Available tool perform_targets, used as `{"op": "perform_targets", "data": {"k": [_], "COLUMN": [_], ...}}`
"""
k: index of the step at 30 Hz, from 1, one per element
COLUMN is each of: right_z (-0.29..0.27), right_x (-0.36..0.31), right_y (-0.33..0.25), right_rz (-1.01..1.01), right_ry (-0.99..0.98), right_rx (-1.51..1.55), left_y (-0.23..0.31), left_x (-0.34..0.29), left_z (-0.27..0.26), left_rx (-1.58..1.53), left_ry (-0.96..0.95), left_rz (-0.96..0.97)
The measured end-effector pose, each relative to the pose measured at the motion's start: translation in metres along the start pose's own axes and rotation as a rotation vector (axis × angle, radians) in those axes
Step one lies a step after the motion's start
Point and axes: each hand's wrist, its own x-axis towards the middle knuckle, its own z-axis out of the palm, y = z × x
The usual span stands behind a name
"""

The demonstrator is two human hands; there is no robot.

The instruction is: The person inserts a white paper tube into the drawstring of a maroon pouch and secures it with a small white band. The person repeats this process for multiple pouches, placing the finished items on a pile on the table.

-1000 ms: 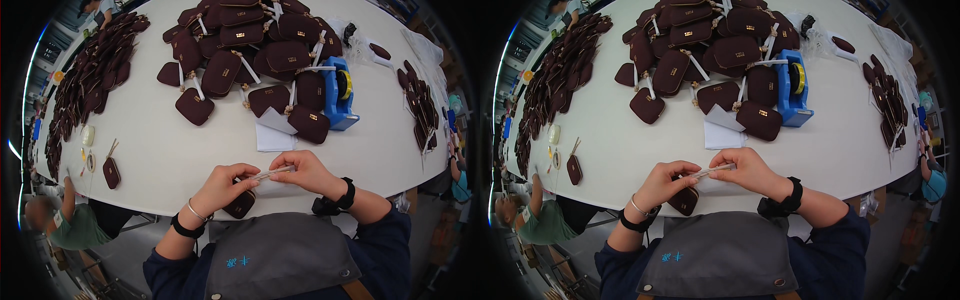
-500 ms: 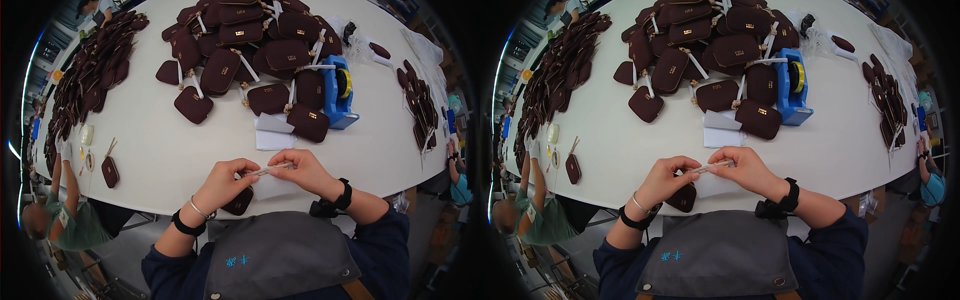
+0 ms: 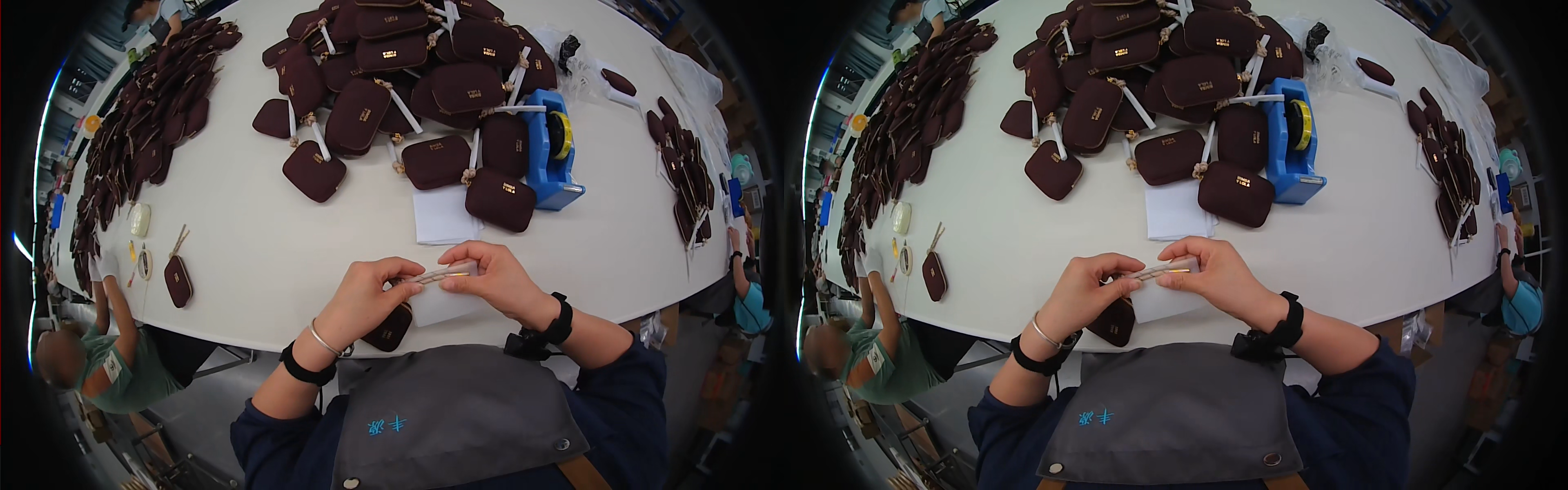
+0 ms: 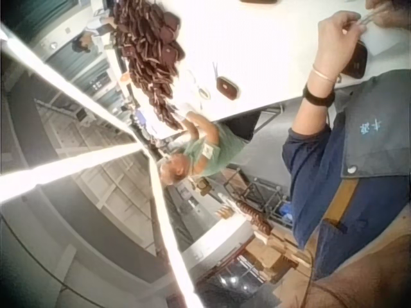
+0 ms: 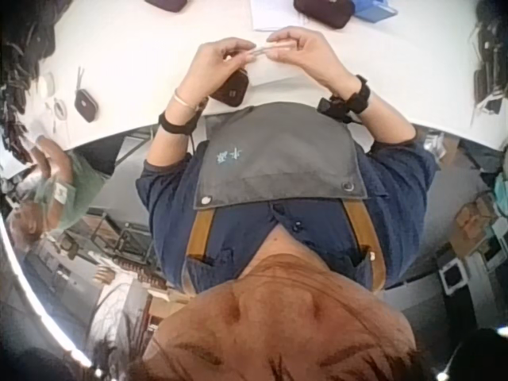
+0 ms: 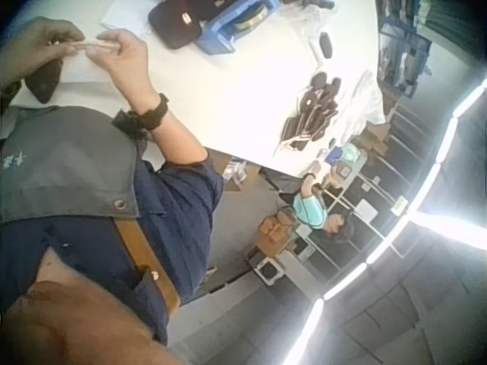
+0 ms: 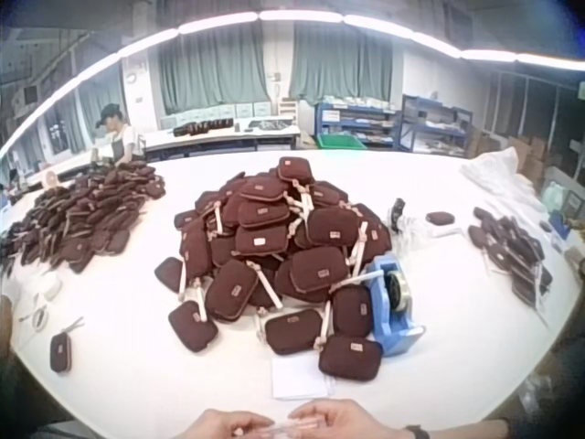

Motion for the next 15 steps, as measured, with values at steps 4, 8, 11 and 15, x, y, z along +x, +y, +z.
{"op": "perform_targets", "data": {"k": [4,8,11,15], "right_z": [0.000,-0.003,-0.002,-0.001], "right_x": [0.000,0.002,0.002,0.001], "right_y": [0.003,0.009,0.009,0.008], "right_rz": [0.143,0.160,0.147,0.152], "right_ry": [-0.034,-0.027,-0.007,-0.005], "right_rx": [0.194,0.206,0.205,0.225], "left_y": [0.001,0.000,-0.001,0.001], "left_x": [-0.002,-0.004,-0.004,-0.003], "left_z": [0.002,0.004,0.005,0.004], "left_rx": [-0.044,-0.037,-0.029,0.019], "left_ry": [0.031,0.050,0.062,0.059], "left_rz": [0.001,0.012,0.059,0.099]}}
